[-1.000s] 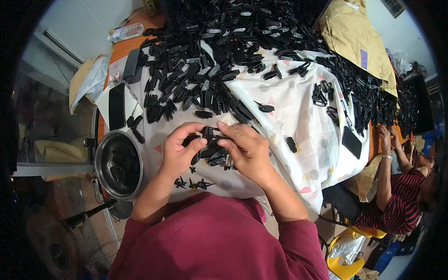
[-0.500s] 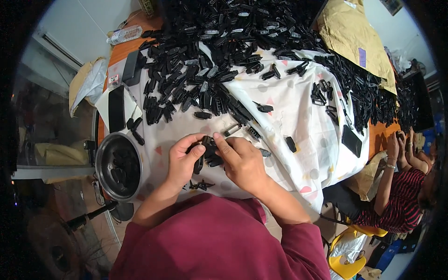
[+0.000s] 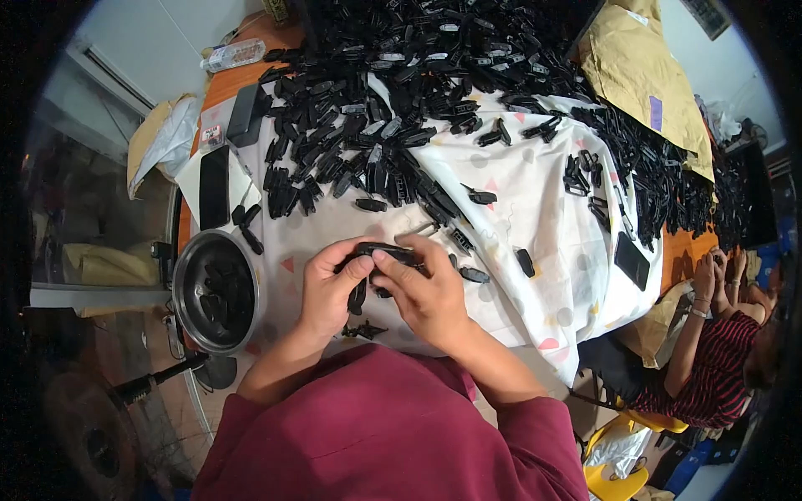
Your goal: Manual assembly of small black plastic components by snapping pieces together.
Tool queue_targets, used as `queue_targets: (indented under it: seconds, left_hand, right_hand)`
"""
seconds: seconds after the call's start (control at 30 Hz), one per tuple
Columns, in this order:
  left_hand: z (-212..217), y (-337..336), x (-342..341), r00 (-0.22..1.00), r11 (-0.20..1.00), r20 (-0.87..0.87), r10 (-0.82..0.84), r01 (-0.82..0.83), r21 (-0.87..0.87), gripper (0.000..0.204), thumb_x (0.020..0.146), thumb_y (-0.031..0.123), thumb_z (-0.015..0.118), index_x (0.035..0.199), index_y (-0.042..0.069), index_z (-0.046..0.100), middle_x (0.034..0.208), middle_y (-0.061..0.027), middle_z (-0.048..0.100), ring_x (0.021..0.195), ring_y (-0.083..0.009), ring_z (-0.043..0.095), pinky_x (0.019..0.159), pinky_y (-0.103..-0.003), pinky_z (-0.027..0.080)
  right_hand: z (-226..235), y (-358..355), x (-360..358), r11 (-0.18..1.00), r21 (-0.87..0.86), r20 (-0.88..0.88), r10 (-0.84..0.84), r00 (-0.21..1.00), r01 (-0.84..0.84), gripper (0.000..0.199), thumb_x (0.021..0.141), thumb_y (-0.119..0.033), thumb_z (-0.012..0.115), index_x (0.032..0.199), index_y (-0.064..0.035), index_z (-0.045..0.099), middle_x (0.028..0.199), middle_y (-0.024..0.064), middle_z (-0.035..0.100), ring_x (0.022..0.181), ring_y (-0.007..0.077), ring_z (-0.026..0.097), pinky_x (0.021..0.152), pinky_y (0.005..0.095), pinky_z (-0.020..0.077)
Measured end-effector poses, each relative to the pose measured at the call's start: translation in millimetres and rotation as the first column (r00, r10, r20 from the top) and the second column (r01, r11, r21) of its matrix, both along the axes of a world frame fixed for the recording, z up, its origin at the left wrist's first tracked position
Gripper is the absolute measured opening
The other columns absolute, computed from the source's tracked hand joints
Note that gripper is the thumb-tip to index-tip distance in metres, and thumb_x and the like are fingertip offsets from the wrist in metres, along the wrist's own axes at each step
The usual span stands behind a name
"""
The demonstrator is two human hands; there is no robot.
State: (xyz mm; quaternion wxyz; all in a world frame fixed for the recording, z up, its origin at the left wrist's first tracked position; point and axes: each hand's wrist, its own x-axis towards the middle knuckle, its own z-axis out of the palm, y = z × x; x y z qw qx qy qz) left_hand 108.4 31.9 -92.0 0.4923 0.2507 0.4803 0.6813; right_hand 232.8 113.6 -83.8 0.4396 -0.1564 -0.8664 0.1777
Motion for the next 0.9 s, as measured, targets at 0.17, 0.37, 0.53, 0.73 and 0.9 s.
queue_targets:
  seconds: [0.17,0.37,0.53,0.73,0.9]
  left_hand:
    - [-3.9,-10.6,-16.0,0.987,0.977,-0.014,-0.161,0.162,0.141,0.029,0.082,0.019,0.06,0.102,-0.003,0.057,0.076,-0.0029,0.057,0.059,-0.0073,0.049,0.053,-0.019,0.039]
    - [11.0,-60.2,-58.3,0.787,0.939,-0.601,0.135,-0.295,-0.175,0.02,0.076,0.001,0.059,0.096,-0.001,0.061,0.083,-0.0029,0.06,0.071,-0.008,0.054,0.059,-0.022,0.043]
    - [6.6,-107.0,-115.1,0.115,0.69,-0.987,-0.113,-0.705,-0.161,0.022,0.074,0.015,0.065,0.094,0.006,0.062,0.094,-0.0084,0.061,0.086,-0.0276,0.057,0.079,-0.036,0.043]
    - [0.5,-9.2,-80.8,-0.112,0.926,-0.992,-0.056,-0.377,-0.009,0.026,0.069,0.015,0.065,0.095,0.013,0.064,0.1,-0.0037,0.06,0.097,-0.0224,0.052,0.081,-0.038,0.04]
    - [-52.1,52.9,-55.1,-0.085,0.974,-0.993,-0.087,-0.215,-0.067,0.014,0.074,0.018,0.059,0.084,0.009,0.063,0.091,-0.0028,0.059,0.089,-0.0228,0.051,0.078,-0.036,0.042]
  right_hand:
    - [-4.2,-12.0,10.3,0.53,-0.819,-0.139,0.19,0.972,-0.221,0.029,0.08,-0.004,0.062,0.106,0.0047,0.054,0.088,0.0101,0.06,0.069,0.0125,0.059,0.061,0.0225,0.0488]
    - [-5.5,21.9,7.8,0.617,-0.787,0.194,0.216,0.957,0.021,0.02,0.078,-0.007,0.063,0.096,0.0003,0.061,0.081,0.0063,0.063,0.073,0.0112,0.058,0.066,0.0259,0.0466]
    - [-37.6,65.8,13.3,0.976,-0.174,0.5,-0.028,0.866,0.132,0.025,0.068,-0.004,0.063,0.093,-0.006,0.063,0.088,0.0096,0.061,0.08,0.0262,0.057,0.07,0.0315,0.0475]
    - [-57.1,60.7,-3.3,0.988,0.123,0.664,-0.155,0.731,0.098,0.023,0.063,-0.009,0.062,0.086,-0.0102,0.061,0.084,0.0078,0.058,0.079,0.0243,0.052,0.07,0.033,0.0459]
    - [-24.1,44.6,-3.1,0.749,-0.634,0.374,0.078,0.924,0.193,0.02,0.079,-0.004,0.059,0.099,-0.0025,0.052,0.098,0.0102,0.06,0.081,0.0183,0.06,0.065,0.0281,0.0485]
